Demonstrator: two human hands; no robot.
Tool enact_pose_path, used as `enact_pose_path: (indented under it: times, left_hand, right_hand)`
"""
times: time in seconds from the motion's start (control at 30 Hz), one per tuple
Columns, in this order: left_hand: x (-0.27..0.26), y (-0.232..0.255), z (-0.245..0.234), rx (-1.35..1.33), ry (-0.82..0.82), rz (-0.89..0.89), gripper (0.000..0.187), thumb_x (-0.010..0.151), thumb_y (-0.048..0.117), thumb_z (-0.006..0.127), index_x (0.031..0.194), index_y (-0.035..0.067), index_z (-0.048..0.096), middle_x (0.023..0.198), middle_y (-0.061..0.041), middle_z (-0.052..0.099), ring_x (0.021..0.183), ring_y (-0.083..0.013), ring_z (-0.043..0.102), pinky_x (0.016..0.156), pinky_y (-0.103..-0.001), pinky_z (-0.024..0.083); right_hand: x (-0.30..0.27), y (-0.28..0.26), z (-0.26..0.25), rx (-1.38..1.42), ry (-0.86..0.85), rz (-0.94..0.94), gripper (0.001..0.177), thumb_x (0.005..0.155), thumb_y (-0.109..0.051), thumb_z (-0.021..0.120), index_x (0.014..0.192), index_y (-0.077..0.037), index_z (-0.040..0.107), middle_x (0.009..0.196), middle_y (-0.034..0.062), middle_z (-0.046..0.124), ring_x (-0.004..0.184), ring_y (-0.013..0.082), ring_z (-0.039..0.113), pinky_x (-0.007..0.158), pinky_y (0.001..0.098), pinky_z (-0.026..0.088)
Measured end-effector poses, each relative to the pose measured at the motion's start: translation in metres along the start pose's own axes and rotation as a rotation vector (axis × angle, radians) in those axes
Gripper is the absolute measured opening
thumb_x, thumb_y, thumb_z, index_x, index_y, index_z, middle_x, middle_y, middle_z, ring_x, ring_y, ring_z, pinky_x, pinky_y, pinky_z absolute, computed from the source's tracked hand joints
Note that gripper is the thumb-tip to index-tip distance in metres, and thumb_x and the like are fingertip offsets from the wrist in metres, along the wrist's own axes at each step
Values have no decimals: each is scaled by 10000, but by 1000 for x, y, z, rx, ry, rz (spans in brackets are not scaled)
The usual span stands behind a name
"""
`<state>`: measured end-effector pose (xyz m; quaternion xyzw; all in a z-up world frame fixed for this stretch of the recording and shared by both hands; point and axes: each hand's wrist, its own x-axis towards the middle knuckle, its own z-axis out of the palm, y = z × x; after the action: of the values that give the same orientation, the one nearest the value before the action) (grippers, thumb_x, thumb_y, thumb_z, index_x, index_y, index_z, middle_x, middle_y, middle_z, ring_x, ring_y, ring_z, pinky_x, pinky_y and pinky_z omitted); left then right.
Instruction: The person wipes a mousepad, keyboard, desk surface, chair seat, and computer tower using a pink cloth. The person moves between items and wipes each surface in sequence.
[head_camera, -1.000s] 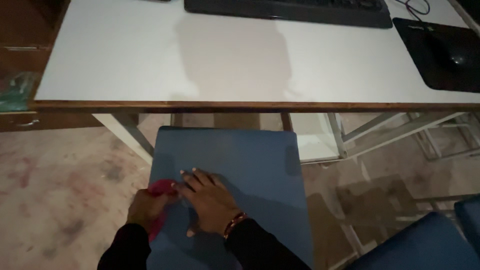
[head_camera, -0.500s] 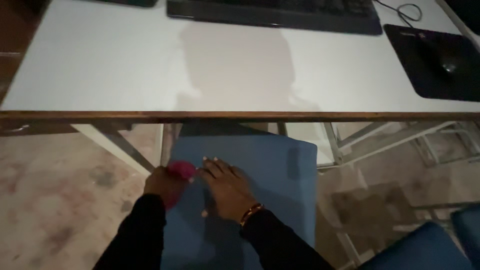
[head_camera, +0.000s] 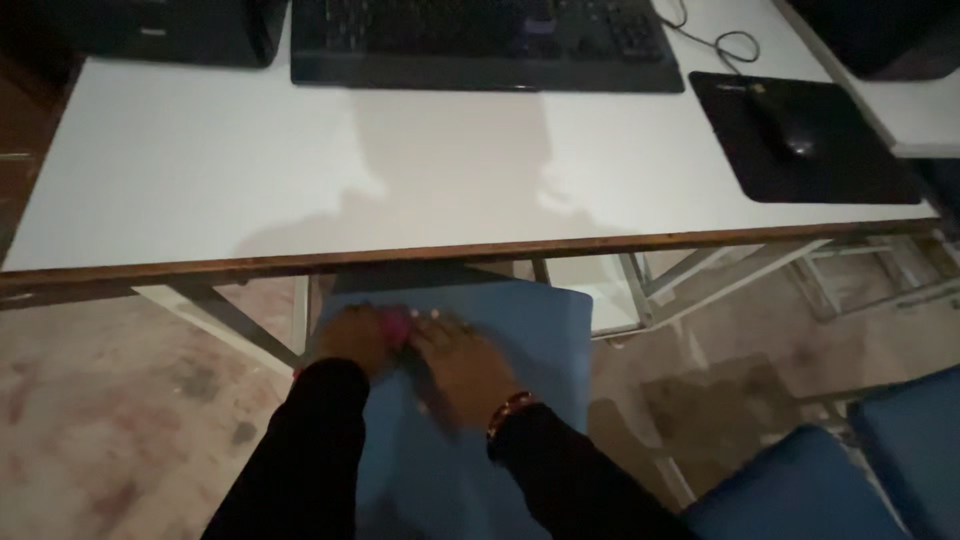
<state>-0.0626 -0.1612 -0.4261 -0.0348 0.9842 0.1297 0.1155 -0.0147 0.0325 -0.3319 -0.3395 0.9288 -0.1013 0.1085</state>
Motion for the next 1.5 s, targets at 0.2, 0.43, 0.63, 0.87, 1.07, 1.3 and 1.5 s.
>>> enact_pose_path:
  times: [0.2, 0.43, 0.63, 0.87, 1.07, 1.3, 1.5]
  left_hand:
    - [1, 3, -37, 155, -6, 150, 300, 867, 213, 657, 1100, 29, 699, 1176, -237, 713, 1068, -375, 728, 943, -467, 587]
    - [-62, 26, -129, -33, 124, 55, 342, 872, 133, 645, 1172, -22, 595, 1256, -304, 610, 1078, -452, 681, 902, -517, 574]
    - [-113, 50, -207, -62, 243, 120, 299, 870, 74, 632, 1161, 7, 599, 1197, -267, 655, 1138, -427, 659, 983, -488, 532]
    - [-182, 73, -276, -134, 248, 112, 378, 885, 56, 650, 1226, -1, 495, 1167, -282, 658, 1119, -452, 648, 957, -498, 534]
    - [-235, 67, -296, -3, 322, 237, 297, 899, 6, 607, 1182, 4, 518, 1186, -257, 658, 1108, -434, 671, 938, -493, 565]
    - [-304, 54, -314, -20, 308, 309, 353, 882, 33, 630, 1212, 5, 510, 1129, -258, 661, 1068, -435, 668, 884, -529, 554]
    - [-352, 35, -303, -13, 197, 310, 426, 829, 107, 677, 1231, 35, 556, 1063, -261, 702, 1045, -427, 688, 908, -505, 558]
  right_hand:
    - [-1, -23, -56, -76, -12, 4, 877, 787, -316, 824, 1471, 10, 384, 1615, 184, 297, 1496, 356, 287, 1210, 503, 248]
    - [-24, -50, -97, -57, 137, -27, 790, 802, -209, 778, 1470, -9, 407, 1628, 162, 326, 1516, 326, 299, 1195, 487, 289]
    - [-43, -74, -147, -52, 239, -33, 795, 787, -178, 794, 1469, -29, 413, 1602, 163, 352, 1491, 328, 321, 1177, 490, 298]
    - [-78, -122, -203, -15, 238, -12, 825, 768, -199, 813, 1448, 26, 404, 1563, 223, 391, 1483, 352, 341, 1186, 446, 320]
    - [-119, -168, -218, 0, 299, 35, 816, 774, -207, 803, 1442, 40, 405, 1578, 232, 378, 1481, 358, 356, 1173, 445, 332]
    - [-163, -210, -218, -4, 296, 53, 788, 908, -358, 706, 1504, 26, 360, 1607, 233, 335, 1484, 369, 335, 1163, 458, 338]
    - [-205, -256, -218, 98, 183, 127, 802, 990, -592, 572, 1514, -18, 378, 1565, 221, 421, 1450, 367, 389, 1144, 484, 347]
